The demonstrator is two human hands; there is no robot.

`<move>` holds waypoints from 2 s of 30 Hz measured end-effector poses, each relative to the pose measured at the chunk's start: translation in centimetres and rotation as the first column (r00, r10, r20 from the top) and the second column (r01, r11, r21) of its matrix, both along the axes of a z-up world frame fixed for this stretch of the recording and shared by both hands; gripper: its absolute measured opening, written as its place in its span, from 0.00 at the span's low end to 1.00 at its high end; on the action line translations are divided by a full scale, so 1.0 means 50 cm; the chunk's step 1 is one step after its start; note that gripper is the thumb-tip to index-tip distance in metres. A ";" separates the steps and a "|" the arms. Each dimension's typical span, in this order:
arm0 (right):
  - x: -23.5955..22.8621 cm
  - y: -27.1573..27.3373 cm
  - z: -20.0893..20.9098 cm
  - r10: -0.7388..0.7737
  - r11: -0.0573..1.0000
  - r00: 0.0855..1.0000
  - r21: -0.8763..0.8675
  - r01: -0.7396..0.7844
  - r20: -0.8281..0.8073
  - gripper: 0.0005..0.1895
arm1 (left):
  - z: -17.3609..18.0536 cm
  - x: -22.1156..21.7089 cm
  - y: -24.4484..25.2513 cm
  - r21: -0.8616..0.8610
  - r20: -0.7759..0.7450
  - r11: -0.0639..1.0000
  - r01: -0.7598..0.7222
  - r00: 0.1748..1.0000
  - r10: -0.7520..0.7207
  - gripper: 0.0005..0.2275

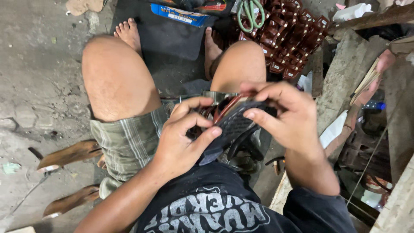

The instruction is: The person assembles a brown sandal by attaching a black rubber sole to the upper part. They use a black rubber mallet to tap the sole into place, ensuring it is securely attached. The process is repeated for another sandal.

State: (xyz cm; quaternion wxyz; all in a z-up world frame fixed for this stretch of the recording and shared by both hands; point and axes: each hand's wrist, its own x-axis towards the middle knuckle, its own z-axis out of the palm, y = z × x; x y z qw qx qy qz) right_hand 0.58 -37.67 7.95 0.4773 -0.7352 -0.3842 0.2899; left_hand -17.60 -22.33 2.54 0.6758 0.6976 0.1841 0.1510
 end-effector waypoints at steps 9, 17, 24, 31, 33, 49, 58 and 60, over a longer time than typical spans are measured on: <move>-0.060 -0.014 0.068 0.003 0.991 0.993 -0.134 0.013 0.117 0.04 | 0.074 0.001 0.069 0.253 0.104 0.951 0.176 0.973 -0.207 0.22; -0.057 -0.001 0.075 0.121 0.983 0.977 -0.161 -0.093 0.178 0.06 | 0.083 -0.003 0.083 0.046 0.099 0.960 0.276 0.955 -0.279 0.17; -0.061 0.010 0.070 0.175 0.984 0.954 -0.080 -0.160 0.244 0.07 | 0.084 -0.004 0.085 0.100 0.059 0.962 0.253 0.964 -0.259 0.14; -0.074 0.004 -0.008 -0.087 0.990 0.996 0.113 0.086 0.008 0.12 | 0.061 -0.007 0.090 0.182 -0.029 0.976 0.115 0.993 -0.112 0.11; -0.080 -0.003 -0.034 -0.154 0.983 0.986 0.093 0.159 -0.063 0.08 | 0.057 -0.009 0.098 0.170 -0.070 0.983 0.069 0.996 -0.058 0.10; -0.091 -0.025 -0.093 0.003 0.935 0.828 0.295 0.196 -0.561 0.17 | 0.117 0.008 0.080 0.366 -0.152 0.910 0.193 0.977 -0.146 0.08; -0.014 -0.042 -0.012 0.186 0.956 0.981 0.241 -0.168 -0.053 0.36 | 0.093 -0.038 0.168 0.000 -0.195 0.971 -0.240 0.952 0.236 0.12; -0.009 -0.066 -0.028 0.163 0.972 0.976 0.146 -0.183 0.142 0.36 | 0.068 -0.043 0.183 -0.125 -0.188 0.968 -0.220 0.963 0.194 0.12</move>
